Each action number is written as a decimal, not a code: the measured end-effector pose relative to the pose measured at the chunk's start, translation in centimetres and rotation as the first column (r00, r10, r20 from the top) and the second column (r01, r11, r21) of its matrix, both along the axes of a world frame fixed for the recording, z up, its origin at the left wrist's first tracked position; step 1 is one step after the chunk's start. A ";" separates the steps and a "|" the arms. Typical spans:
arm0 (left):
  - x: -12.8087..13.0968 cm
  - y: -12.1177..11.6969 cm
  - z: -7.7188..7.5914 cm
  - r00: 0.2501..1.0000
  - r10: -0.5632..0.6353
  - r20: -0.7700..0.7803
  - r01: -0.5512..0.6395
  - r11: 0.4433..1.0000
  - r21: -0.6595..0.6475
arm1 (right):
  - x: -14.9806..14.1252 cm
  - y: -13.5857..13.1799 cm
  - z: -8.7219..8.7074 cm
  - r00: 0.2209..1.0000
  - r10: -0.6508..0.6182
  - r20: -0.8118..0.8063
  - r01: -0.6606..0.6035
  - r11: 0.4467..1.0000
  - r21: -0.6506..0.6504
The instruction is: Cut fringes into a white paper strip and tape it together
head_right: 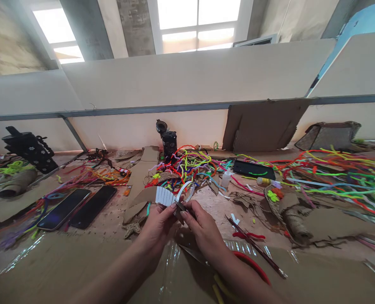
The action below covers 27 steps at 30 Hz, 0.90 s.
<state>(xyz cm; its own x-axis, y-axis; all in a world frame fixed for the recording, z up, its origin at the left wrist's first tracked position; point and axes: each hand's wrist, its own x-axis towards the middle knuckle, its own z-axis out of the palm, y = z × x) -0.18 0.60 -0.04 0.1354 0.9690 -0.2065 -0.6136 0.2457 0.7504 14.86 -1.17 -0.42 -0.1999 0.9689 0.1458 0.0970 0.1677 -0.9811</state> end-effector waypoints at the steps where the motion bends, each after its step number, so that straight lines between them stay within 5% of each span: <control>1: 0.1 0.0 -0.2 1.000 0.001 0.005 -0.001 1.000 -0.003 | -0.1 0.0 -0.1 1.000 -0.006 -0.008 0.005 1.000 -0.007; 21: 0.5 -0.5 -0.5 0.998 0.014 0.054 -0.014 1.000 -0.016 | -0.8 -0.1 -0.6 0.989 -0.065 -0.134 0.053 0.994 -0.091; 27: 0.1 -0.3 0.3 0.999 0.038 0.004 -0.038 0.998 -0.040 | -0.8 -0.1 -0.4 0.975 0.005 -0.221 -0.039 0.988 -0.147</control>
<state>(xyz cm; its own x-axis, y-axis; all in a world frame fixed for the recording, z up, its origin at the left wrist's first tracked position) -0.11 0.34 0.23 0.0998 0.9644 -0.2448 -0.6265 0.2521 0.7375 14.05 -1.29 -0.86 -0.2007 0.9787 0.0424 -0.1256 0.0172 -0.9919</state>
